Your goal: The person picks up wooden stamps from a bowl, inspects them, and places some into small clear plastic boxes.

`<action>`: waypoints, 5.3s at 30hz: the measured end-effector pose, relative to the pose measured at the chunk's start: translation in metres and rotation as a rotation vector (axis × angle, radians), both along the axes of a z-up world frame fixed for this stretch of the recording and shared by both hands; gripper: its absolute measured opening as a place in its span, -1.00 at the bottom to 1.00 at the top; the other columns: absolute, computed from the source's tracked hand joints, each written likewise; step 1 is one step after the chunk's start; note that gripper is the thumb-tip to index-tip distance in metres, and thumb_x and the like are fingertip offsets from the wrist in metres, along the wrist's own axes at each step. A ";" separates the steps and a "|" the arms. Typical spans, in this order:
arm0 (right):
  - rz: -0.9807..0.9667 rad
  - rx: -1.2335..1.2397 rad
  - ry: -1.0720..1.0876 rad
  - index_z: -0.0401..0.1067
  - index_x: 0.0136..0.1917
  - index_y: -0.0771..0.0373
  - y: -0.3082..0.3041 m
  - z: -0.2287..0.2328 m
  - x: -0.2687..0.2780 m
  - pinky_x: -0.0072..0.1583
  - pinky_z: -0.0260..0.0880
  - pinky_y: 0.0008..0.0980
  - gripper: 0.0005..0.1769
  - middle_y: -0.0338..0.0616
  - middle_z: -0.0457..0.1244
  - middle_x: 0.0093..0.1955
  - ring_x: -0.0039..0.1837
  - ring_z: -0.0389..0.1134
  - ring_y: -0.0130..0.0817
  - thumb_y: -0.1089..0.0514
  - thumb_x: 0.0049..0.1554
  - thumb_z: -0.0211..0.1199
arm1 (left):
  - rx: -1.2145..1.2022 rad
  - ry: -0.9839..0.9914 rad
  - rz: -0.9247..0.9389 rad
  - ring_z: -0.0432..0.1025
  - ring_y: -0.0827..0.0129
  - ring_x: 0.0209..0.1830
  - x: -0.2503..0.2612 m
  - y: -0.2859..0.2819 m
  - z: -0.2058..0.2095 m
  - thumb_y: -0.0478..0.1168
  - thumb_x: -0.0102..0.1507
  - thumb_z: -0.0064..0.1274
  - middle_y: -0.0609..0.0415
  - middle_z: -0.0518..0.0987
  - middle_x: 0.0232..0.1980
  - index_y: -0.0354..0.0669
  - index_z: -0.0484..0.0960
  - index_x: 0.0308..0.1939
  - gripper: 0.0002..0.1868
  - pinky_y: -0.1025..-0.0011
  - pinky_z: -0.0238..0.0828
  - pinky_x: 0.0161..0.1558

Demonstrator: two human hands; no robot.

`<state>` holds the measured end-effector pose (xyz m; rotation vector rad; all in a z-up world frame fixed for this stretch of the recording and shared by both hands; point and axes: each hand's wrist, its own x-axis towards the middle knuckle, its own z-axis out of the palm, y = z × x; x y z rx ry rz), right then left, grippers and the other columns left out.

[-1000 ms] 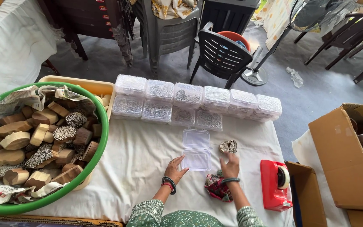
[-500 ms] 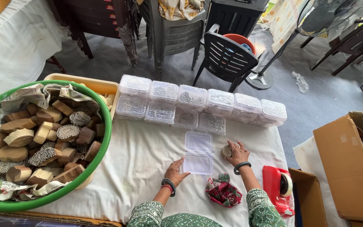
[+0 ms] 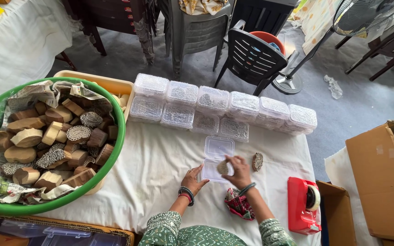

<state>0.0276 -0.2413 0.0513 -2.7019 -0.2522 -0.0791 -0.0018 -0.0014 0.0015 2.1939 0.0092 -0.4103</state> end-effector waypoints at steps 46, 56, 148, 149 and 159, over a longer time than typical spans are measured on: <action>-0.809 0.118 0.057 0.50 0.24 0.19 -0.067 -0.050 0.005 0.18 0.42 -0.10 -0.38 -0.03 0.38 0.13 0.15 0.43 -0.07 -0.14 -0.01 0.42 | 0.084 -0.087 -0.023 0.36 0.37 0.32 0.002 0.002 -0.008 0.10 0.12 0.32 0.26 0.49 0.33 0.33 0.29 0.47 -0.13 0.37 0.37 0.31; -0.296 0.073 0.054 0.50 0.18 0.14 0.021 0.001 -0.039 0.09 0.38 -0.18 -0.43 -0.14 0.40 0.06 0.00 0.46 -0.24 -0.13 -0.04 0.43 | 0.093 -0.132 -0.027 0.34 0.35 0.34 0.000 0.000 -0.014 0.13 0.12 0.32 0.25 0.48 0.36 0.29 0.30 0.47 -0.14 0.34 0.36 0.31; -0.453 0.777 0.258 0.57 0.10 0.15 -0.033 -0.090 -0.016 0.27 0.38 -0.32 -0.56 -0.26 0.39 0.05 0.17 0.35 -0.38 0.13 -0.07 0.55 | 0.282 -0.260 -0.350 0.36 0.32 0.22 0.002 -0.010 0.012 0.01 0.20 0.25 0.45 0.05 0.63 0.15 0.23 0.53 -0.15 0.38 0.37 0.31; -0.467 0.775 0.270 0.57 0.10 0.15 -0.032 -0.089 -0.016 0.26 0.40 -0.31 -0.56 -0.25 0.38 0.04 0.16 0.36 -0.37 0.13 -0.06 0.55 | 0.278 -0.256 -0.346 0.36 0.33 0.21 0.002 -0.010 0.012 0.00 0.22 0.23 0.45 0.08 0.62 0.16 0.24 0.52 -0.19 0.38 0.37 0.31; -0.462 0.841 0.287 0.55 0.13 0.11 -0.029 -0.086 -0.021 0.31 0.41 -0.29 -0.54 -0.28 0.38 0.07 0.20 0.36 -0.36 0.11 -0.05 0.54 | 0.361 -0.333 -0.302 0.44 0.43 0.11 0.004 -0.015 0.012 -0.05 0.17 0.29 0.48 0.24 0.54 0.21 0.42 0.41 -0.29 0.46 0.46 0.19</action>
